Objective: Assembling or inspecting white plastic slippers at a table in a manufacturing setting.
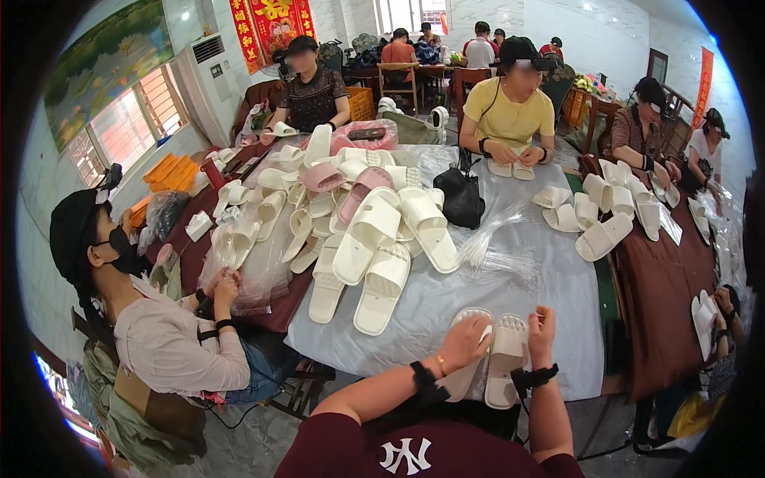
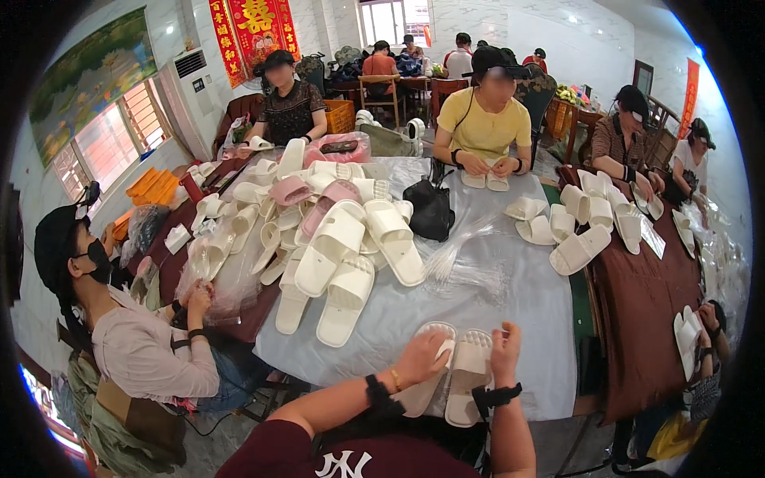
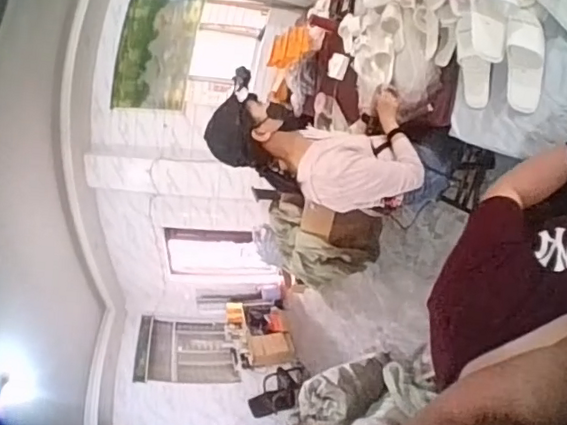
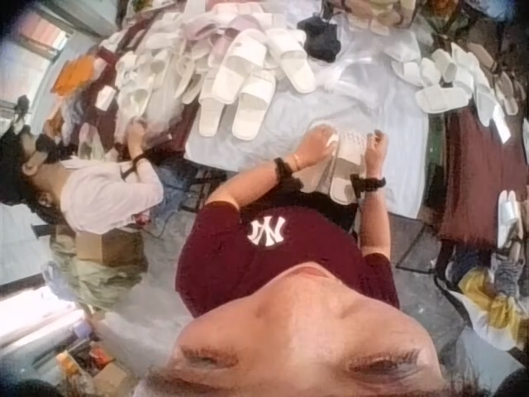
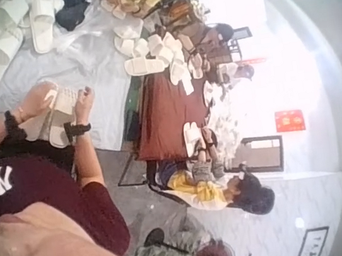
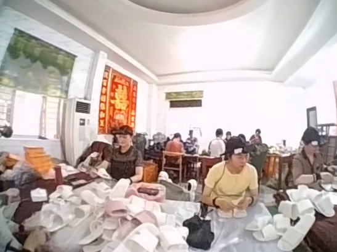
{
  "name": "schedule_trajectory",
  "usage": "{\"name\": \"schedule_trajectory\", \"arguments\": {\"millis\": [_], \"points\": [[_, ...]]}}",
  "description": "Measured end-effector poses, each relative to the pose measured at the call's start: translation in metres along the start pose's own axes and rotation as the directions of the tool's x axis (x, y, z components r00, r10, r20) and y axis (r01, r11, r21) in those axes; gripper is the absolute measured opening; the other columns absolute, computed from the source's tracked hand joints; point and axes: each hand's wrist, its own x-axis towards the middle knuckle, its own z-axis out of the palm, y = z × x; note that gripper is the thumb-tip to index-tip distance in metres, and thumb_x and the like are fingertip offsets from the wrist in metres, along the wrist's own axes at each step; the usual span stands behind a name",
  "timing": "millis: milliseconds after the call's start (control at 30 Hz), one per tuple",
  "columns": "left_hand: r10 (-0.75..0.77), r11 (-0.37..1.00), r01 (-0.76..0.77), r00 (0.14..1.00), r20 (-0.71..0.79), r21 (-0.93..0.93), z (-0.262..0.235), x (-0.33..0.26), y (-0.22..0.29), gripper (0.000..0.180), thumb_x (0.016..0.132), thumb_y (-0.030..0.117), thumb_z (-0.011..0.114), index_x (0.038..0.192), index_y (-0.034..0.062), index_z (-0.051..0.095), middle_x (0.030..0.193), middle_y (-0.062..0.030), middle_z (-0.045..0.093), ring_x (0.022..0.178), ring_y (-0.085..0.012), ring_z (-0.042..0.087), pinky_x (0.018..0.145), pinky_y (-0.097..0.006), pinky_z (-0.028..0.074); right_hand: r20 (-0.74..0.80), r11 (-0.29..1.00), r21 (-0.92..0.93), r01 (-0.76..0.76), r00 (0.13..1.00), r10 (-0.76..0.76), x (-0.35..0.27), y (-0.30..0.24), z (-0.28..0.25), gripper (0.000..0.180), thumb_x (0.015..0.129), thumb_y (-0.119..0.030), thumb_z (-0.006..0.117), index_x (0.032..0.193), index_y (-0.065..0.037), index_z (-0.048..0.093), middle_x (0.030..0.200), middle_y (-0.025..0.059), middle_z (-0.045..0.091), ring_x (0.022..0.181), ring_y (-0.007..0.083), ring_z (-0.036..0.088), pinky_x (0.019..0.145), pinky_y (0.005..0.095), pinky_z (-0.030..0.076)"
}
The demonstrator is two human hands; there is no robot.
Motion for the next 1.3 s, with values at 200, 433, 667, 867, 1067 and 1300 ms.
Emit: {"name": "schedule_trajectory", "arguments": {"millis": [200, 433, 667, 867, 1067, 1300], "points": [[-0.152, 0.985, 0.096, 0.880, 0.449, 0.144, -0.025, -0.063, -0.001, 0.024, 0.088, 0.030, 0.059, 0.095, 0.0071, 0.059, 0.068, -0.0156, 0.062, 0.062, -0.0345, 0.061, 0.056, -0.043, 0.049, 0.055, 0.984, -0.027, -0.174, 0.983, 0.175, -0.014, 0.021, -0.033, 0.026, 0.090, -0.014, 0.057, 0.110, 0.002, 0.055, 0.103, 0.0118, 0.058, 0.088, 0.0192, 0.056, 0.078, 0.0321, 0.047], [-0.364, 0.924, 0.226, 0.766, 0.531, 0.308, -0.020, -0.033, 0.017, 0.038, 0.085, 0.040, 0.058, 0.090, 0.0024, 0.058, 0.070, -0.0191, 0.064, 0.062, -0.0357, 0.064, 0.054, -0.046, 0.049, 0.190, 0.961, 0.127, -0.244, 0.957, 0.218, -0.043, -0.001, -0.007, 0.024, 0.093, -0.015, 0.056, 0.109, 0.002, 0.055, 0.089, 0.0070, 0.061, 0.074, 0.0138, 0.056, 0.065, 0.0273, 0.047], [-0.374, 0.902, 0.232, 0.841, 0.391, 0.363, -0.007, -0.039, -0.011, 0.025, 0.079, 0.027, 0.060, 0.085, 0.0026, 0.059, 0.072, -0.0178, 0.066, 0.066, -0.0341, 0.066, 0.058, -0.046, 0.051, 0.257, 0.849, 0.346, -0.399, 0.911, 0.323, -0.045, 0.005, -0.015, 0.019, 0.097, -0.017, 0.050, 0.107, -0.002, 0.056, 0.087, 0.0058, 0.062, 0.065, 0.0092, 0.056, 0.056, 0.0220, 0.048], [-0.397, 0.910, 0.323, 0.857, 0.327, 0.259, -0.072, -0.019, -0.008, 0.013, 0.075, 0.015, 0.054, 0.077, 0.0040, 0.060, 0.076, -0.0198, 0.062, 0.075, -0.0401, 0.061, 0.066, -0.050, 0.047, 0.260, 0.823, 0.397, -0.407, 0.910, 0.324, -0.047, 0.002, -0.015, 0.018, 0.098, -0.016, 0.049, 0.105, -0.001, 0.056, 0.086, 0.0067, 0.061, 0.064, 0.0101, 0.057, 0.056, 0.0227, 0.049], [-0.352, 0.823, 0.254, 0.930, 0.106, 0.507, -0.183, 0.097, -0.029, 0.013, 0.070, 0.013, 0.058, 0.075, 0.0038, 0.065, 0.078, -0.0207, 0.064, 0.073, -0.0402, 0.063, 0.068, -0.048, 0.051, 0.257, 0.814, 0.421, -0.400, 0.913, 0.315, -0.046, 0.003, -0.021, 0.017, 0.098, -0.015, 0.049, 0.103, -0.001, 0.057, 0.085, 0.0063, 0.061, 0.064, 0.0100, 0.057, 0.057, 0.0229, 0.050], [-0.196, 0.644, 0.411, 0.904, -0.380, 0.646, -0.310, 0.210, -0.124, 0.025, 0.077, 0.019, 0.059, 0.096, 0.0042, 0.065, 0.083, -0.0227, 0.066, 0.079, -0.0400, 0.064, 0.072, -0.048, 0.051, 0.277, 0.833, 0.419, -0.362, 0.924, 0.262, -0.051, 0.002, -0.017, 0.013, 0.097, -0.011, 0.050, 0.101, -0.001, 0.058, 0.085, 0.0058, 0.061, 0.064, 0.0096, 0.057, 0.057, 0.0226, 0.050]]}}
